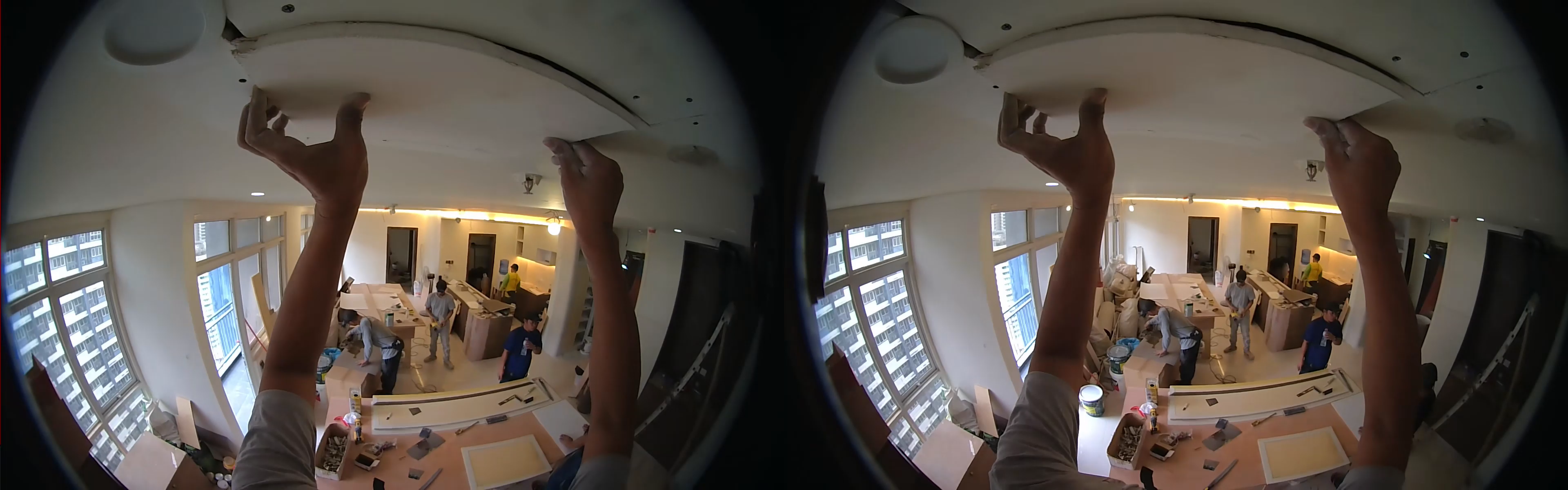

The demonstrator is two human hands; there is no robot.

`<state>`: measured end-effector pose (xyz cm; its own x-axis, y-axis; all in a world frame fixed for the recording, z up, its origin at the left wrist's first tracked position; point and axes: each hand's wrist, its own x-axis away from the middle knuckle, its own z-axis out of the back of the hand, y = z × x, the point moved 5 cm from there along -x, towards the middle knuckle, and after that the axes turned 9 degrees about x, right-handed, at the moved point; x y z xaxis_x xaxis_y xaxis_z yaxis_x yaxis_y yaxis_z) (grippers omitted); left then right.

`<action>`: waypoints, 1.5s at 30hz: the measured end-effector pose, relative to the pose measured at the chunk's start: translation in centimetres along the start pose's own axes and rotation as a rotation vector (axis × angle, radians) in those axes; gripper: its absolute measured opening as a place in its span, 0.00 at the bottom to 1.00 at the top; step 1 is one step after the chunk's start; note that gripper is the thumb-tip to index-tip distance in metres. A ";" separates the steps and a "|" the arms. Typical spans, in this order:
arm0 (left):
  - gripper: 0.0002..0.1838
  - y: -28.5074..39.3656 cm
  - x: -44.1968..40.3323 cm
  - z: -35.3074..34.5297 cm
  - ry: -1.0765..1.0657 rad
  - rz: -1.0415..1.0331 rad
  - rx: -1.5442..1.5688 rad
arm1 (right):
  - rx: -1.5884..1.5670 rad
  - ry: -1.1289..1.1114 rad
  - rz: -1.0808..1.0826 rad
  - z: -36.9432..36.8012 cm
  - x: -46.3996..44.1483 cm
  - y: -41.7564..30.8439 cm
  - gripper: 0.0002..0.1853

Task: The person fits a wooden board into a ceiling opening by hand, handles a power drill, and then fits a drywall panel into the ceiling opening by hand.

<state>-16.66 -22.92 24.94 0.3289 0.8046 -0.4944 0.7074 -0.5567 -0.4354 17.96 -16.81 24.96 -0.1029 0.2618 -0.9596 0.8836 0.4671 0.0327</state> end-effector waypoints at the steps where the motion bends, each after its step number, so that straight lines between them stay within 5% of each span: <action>1: 0.54 0.0 -0.1 0.1 -0.014 0.007 0.015 | -0.018 0.011 -0.004 0.0 0.2 0.1 0.16; 12: 0.53 1.0 1.3 4.3 -0.212 0.091 -0.090 | -0.373 0.056 -0.257 -2.6 4.0 0.0 0.13; 16: 0.50 -0.8 3.1 4.4 -0.162 0.007 0.238 | -0.517 0.048 -0.294 -3.1 5.2 0.1 0.13; 19: 0.50 -0.8 4.2 4.5 -0.137 0.175 0.407 | -0.525 0.097 -0.257 -3.2 6.1 0.5 0.13; 28: 0.50 -2.1 6.3 5.0 -0.274 0.340 0.222 | -0.491 -0.037 -0.319 -4.7 8.4 1.7 0.14; 34: 0.46 -2.2 8.4 6.0 -0.283 0.402 -0.010 | -0.494 -0.036 -0.402 -5.5 9.4 1.9 0.22; 37: 0.45 -2.8 10.2 7.2 -0.304 0.330 -0.204 | -0.632 -0.057 -0.618 -5.8 9.8 0.9 0.31; 43: 0.48 -3.2 14.0 8.2 -0.083 0.661 0.014 | -0.807 0.121 -0.840 -6.0 12.4 -1.5 0.47; 45: 0.49 -3.7 16.6 8.3 0.076 0.756 0.255 | -0.763 0.027 -1.040 -6.5 15.3 -3.5 0.50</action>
<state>-18.99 -9.27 12.13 0.7105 0.1976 -0.6753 0.1144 -0.9794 -0.1662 10.34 -8.90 12.01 -0.5984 -0.5014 -0.6250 -0.0987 0.8202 -0.5635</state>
